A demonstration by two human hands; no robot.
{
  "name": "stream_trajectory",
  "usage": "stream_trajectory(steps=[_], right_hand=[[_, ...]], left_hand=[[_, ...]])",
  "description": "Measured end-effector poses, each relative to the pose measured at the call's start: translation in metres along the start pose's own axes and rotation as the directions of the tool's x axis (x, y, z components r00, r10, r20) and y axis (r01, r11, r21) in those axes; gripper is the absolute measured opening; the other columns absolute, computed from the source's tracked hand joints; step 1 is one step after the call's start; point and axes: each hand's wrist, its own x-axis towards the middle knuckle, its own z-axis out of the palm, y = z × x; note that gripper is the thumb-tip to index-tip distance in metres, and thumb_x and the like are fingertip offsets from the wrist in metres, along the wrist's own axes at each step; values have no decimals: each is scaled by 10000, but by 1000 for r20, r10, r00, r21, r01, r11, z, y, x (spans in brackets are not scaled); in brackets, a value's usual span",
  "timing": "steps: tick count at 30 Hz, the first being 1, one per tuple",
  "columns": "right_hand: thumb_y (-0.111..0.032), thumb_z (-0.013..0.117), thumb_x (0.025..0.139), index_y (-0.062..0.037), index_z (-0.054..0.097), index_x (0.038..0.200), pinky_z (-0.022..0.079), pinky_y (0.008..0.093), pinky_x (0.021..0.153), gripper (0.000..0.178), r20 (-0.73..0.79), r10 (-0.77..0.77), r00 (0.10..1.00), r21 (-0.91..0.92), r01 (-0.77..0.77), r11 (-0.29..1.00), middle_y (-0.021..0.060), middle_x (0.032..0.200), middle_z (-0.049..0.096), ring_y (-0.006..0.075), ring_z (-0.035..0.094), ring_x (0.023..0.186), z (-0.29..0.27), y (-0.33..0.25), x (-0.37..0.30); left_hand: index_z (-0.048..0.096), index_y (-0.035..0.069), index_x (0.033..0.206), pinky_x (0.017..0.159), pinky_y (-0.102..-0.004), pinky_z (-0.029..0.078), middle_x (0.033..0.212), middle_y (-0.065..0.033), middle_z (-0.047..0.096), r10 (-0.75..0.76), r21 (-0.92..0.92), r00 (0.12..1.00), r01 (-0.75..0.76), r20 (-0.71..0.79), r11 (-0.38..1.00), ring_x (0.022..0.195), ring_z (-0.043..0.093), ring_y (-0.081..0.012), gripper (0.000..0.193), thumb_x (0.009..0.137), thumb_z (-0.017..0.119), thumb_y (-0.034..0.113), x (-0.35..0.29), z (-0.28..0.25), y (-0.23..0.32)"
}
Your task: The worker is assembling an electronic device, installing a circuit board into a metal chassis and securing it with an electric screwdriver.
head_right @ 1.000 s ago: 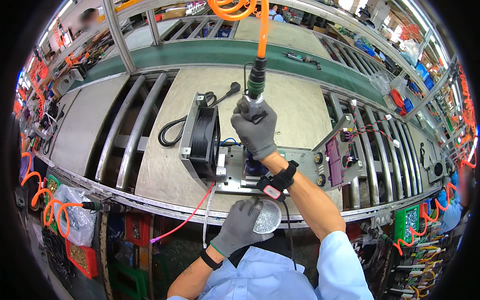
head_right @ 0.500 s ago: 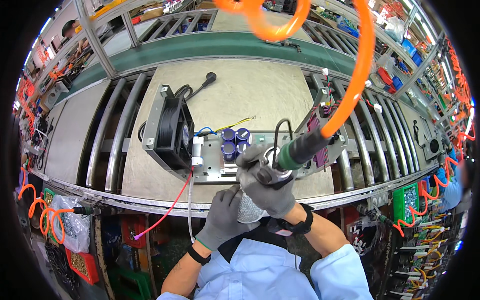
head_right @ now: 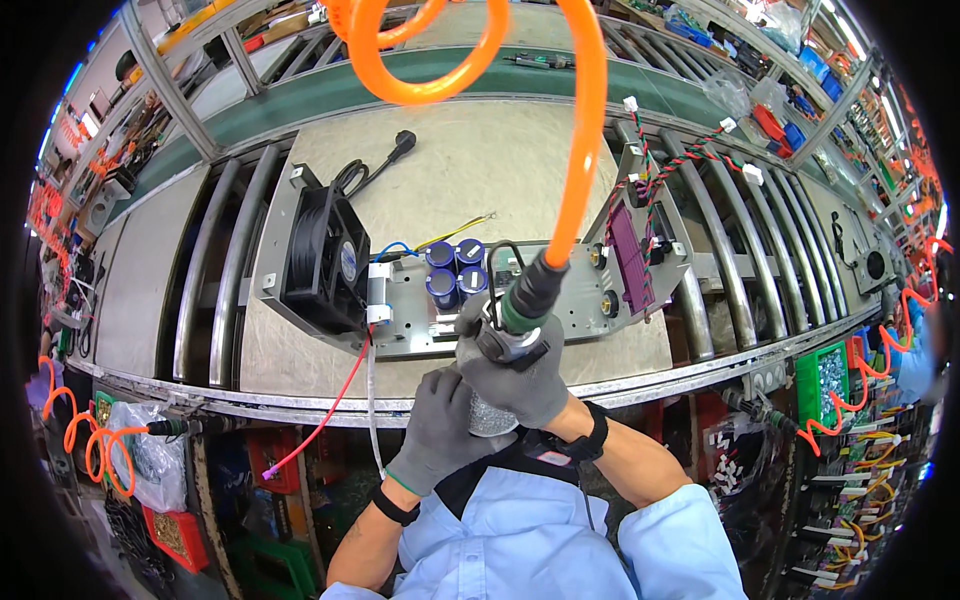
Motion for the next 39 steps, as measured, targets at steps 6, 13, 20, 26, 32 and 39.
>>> stream_trajectory(steps=[6,13,20,26,32,39], right_hand=[[101,647,767,-25,585,1003,494,265,645,275,-80,9,997,10,-9,1000,55,861,627,110,587,736,8,-15,9],[135,622,762,5,603,926,483,253,599,211,-306,-101,946,111,141,984,25,809,626,87,575,694,-17,-39,69],[75,653,737,-17,609,876,489,247,591,172,-375,-272,886,-156,229,961,48,832,651,92,591,691,-35,-7,131],[59,647,751,-17,599,883,496,247,627,160,-343,-276,898,-220,210,953,40,835,640,93,590,709,-35,6,139],[61,640,745,-28,562,855,491,251,607,161,-339,-78,938,-113,42,993,38,815,630,91,575,689,-35,2,143],[65,644,730,-28,550,854,491,259,576,181,-344,-110,933,-129,69,989,49,809,629,109,586,659,-39,9,142]], left_hand=[[511,-47,1241,961,-471,468,1289,-226,532,-12,7,1000,12,4,1000,1095,538,-389,915,549,910,399,1,-1,1],[536,-33,1246,962,-474,467,1296,-229,539,-27,44,998,25,53,999,1094,540,-386,884,580,898,422,3,-7,3],[566,-27,1207,921,-462,484,1240,-213,561,-26,73,999,23,44,997,1039,564,-375,846,576,898,428,7,-9,6],[546,-12,1242,955,-487,469,1239,-221,556,-53,45,995,50,80,998,1069,551,-403,900,559,903,453,8,-7,4],[543,-11,1249,954,-487,470,1224,-214,560,-55,38,996,52,76,998,1059,559,-398,899,564,901,448,7,-6,2],[544,-19,1244,950,-487,473,1222,-215,560,-29,38,999,27,37,999,1059,563,-396,900,560,905,441,5,-5,2]])
